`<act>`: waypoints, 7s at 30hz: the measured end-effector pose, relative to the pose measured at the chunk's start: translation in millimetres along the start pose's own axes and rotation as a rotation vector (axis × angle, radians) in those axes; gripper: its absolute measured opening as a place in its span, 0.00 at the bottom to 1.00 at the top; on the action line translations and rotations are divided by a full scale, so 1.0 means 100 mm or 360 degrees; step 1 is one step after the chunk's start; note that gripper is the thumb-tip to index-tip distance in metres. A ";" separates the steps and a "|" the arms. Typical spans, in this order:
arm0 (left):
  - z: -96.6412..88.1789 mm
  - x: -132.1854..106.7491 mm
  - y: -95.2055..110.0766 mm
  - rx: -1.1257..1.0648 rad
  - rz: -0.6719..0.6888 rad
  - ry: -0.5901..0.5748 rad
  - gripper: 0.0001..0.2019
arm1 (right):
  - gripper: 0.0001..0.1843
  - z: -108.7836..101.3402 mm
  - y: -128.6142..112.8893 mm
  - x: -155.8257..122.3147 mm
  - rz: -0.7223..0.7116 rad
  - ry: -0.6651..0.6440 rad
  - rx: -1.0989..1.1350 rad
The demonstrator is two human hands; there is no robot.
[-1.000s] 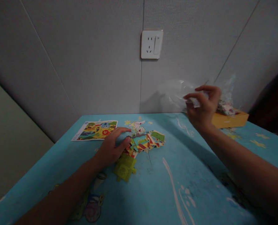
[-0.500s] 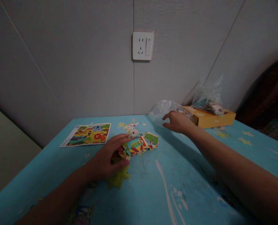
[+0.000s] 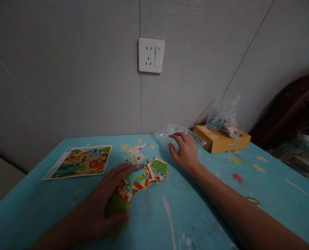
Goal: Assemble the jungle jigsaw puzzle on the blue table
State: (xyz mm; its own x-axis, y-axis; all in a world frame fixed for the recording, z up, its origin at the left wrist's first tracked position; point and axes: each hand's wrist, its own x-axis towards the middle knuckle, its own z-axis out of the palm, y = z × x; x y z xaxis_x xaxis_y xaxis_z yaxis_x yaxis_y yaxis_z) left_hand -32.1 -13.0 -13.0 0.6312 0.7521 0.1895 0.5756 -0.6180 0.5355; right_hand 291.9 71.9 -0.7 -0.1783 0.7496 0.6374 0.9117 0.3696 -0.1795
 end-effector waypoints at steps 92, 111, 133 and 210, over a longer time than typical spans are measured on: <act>0.04 0.17 -0.14 0.0145 -0.0130 0.0298 0.24 | 0.29 0.04 -0.72 -0.29 -0.0688 -0.0772 0.0355; -0.06 0.12 0.10 0.0001 0.0029 0.0158 0.25 | 0.28 0.00 -0.75 -0.30 -0.0612 -0.0629 0.0578; 0.04 0.20 -0.02 0.0249 0.0065 0.0367 0.16 | 0.21 -0.01 -0.77 -0.30 -0.0300 -0.0601 0.0285; -0.07 0.12 0.21 0.0143 0.0187 0.0175 0.32 | 0.12 -0.15 -0.88 -0.33 -0.0992 -0.0585 0.0825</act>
State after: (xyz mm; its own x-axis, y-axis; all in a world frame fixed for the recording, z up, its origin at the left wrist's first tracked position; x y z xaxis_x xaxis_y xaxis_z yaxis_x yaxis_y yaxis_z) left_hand -15.9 -15.0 6.5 0.6392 0.6908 0.3379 0.5483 -0.7175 0.4296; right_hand 223.4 6.6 4.7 -0.7748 0.4250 0.4679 0.3429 0.9045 -0.2537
